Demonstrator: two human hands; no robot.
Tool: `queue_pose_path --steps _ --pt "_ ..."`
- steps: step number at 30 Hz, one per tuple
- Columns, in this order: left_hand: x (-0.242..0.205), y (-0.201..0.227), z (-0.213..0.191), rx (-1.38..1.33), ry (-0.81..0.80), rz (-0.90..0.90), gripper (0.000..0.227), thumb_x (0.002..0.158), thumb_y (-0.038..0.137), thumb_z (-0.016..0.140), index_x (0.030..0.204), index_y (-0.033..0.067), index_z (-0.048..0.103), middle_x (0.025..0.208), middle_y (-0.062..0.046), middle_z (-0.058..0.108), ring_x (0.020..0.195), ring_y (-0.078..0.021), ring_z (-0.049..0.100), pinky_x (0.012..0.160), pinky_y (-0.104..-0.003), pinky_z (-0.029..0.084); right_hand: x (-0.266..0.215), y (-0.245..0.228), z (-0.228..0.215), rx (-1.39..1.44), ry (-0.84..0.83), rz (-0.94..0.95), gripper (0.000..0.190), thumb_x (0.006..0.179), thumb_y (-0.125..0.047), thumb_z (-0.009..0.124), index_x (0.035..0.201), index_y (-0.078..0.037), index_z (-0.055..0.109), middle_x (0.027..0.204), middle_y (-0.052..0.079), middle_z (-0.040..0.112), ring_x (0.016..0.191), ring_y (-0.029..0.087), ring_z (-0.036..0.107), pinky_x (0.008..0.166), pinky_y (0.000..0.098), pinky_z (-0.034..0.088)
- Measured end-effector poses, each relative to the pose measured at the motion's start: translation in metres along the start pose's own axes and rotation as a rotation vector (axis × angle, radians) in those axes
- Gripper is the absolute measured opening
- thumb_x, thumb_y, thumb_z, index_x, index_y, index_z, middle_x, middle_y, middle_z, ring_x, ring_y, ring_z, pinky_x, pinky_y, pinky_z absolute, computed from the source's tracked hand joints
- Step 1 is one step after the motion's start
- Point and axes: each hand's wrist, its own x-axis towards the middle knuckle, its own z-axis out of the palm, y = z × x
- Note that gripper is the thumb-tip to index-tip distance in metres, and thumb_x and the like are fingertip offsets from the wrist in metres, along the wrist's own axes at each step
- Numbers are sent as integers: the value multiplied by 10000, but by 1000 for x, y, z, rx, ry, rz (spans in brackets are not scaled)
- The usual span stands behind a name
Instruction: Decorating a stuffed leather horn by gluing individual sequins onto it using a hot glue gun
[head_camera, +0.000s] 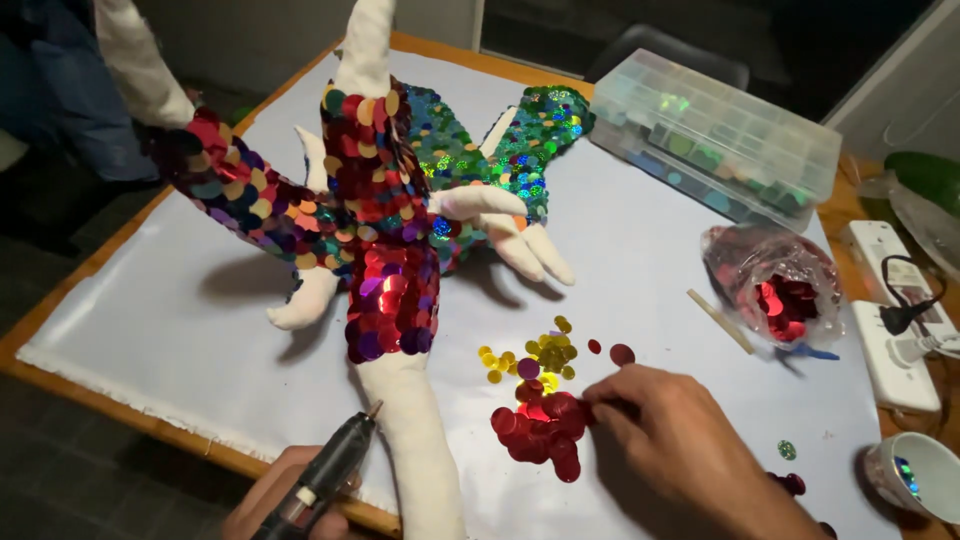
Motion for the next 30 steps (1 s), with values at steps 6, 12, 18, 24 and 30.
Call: queue_pose_path --steps 6,12,18,24,30 --pt "-8 18 16 7 26 76 267 726 350 798 893 177 913 935 84 840 698 -89 777 699 -205 472 -8 12 32 145 220 -278 359 785 -438 822 1088 -246 828 990 -70 823 934 146 770 865 309 555" --pt "-29 56 26 -97 214 193 150 746 237 752 697 121 834 762 41 774 571 -97 709 599 -207 426 -3 -29 -6 522 -24 379 117 883 -115 850 843 -11 887 758 96 805 733 171 627 718 282 462" --pt "-32 58 24 -111 280 384 142 715 255 707 665 139 771 727 54 740 494 -78 599 525 -198 399 4 -29 -14 733 30 429 397 892 69 794 1269 -20 880 905 176 788 877 239 631 845 303 435" --pt "-30 65 24 -92 255 458 261 765 393 699 708 150 779 739 61 726 490 -75 578 502 -198 397 -8 -75 -30 722 90 456 292 831 64 816 1107 32 906 1198 147 854 1066 202 681 855 363 513" --pt "-29 87 25 -95 181 364 209 704 374 830 763 174 810 751 94 776 546 -40 687 545 -216 496 -7 -85 -16 1011 -58 296 81 864 177 775 918 231 804 654 366 690 572 387 594 517 442 462"
